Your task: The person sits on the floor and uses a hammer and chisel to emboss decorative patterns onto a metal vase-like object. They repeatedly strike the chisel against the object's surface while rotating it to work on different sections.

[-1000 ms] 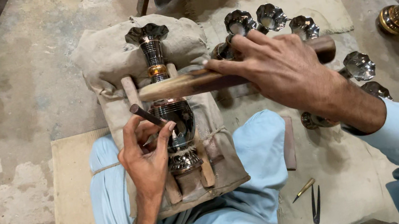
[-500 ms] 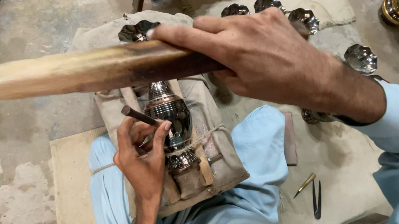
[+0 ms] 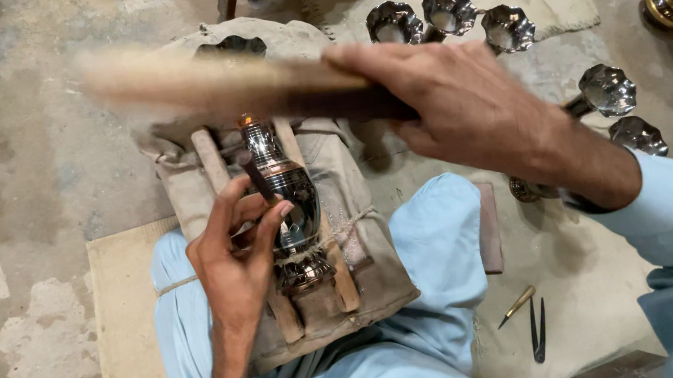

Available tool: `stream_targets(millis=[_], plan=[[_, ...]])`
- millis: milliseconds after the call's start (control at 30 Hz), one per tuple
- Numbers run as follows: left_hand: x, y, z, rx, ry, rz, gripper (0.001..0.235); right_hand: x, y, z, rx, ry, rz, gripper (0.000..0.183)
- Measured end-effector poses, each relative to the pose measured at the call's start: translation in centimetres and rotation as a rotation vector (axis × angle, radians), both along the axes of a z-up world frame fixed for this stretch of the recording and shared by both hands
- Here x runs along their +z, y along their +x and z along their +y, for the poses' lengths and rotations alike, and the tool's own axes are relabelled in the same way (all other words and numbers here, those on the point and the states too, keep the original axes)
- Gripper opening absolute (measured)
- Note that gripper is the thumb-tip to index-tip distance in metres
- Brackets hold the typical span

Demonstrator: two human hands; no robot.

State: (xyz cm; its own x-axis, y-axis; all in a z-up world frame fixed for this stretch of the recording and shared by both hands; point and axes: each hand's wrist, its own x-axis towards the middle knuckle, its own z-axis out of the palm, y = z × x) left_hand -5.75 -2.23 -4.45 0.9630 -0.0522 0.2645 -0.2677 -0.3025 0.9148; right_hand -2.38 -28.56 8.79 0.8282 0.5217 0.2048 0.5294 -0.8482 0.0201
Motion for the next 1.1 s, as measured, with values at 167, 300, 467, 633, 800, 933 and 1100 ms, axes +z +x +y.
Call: stream_targets(millis=[167, 300, 467, 633, 800, 933, 1100], plan=[[0.5, 0.8, 0.2, -0.071, 0.072, -0.072, 0.046, -0.7, -0.4, -0.9, -0.123, 0.115, 0.055, 0.055], [0.8, 1.0, 0.3, -0.088, 0.117, -0.016, 0.047, -1.2, -1.1, -1.2, -0.184, 0.079, 0.082, 0.059], [1.0, 1.4, 0.4, -0.152, 0.112, -0.013, 0.047, -2.8, -1.5, -1.7, -0.123, 0.312, 0.116, 0.05], [1.5, 1.7, 0.6, -0.251, 0.142, -0.014, 0.048, -4.2, -1.9, -2.3, -0.206, 0.373, 0.115, 0.037], [2.2, 2.1, 1.1, -0.368, 0.238, -0.053, 0.046, -5.4, -3.4, -2.9, -0.221, 0.324, 0.066, 0.041], [2.4, 2.2, 1.2, -0.398, 0.201, -0.058, 0.045, -6.7, -4.5, -3.1, -0.517, 0.481, 0.286, 0.03], [1.8, 2.7, 1.0, -0.324, 0.071, -0.098, 0.043, -8.0, -4.5, -4.3, -0.283, 0.288, 0.093, 0.046]])
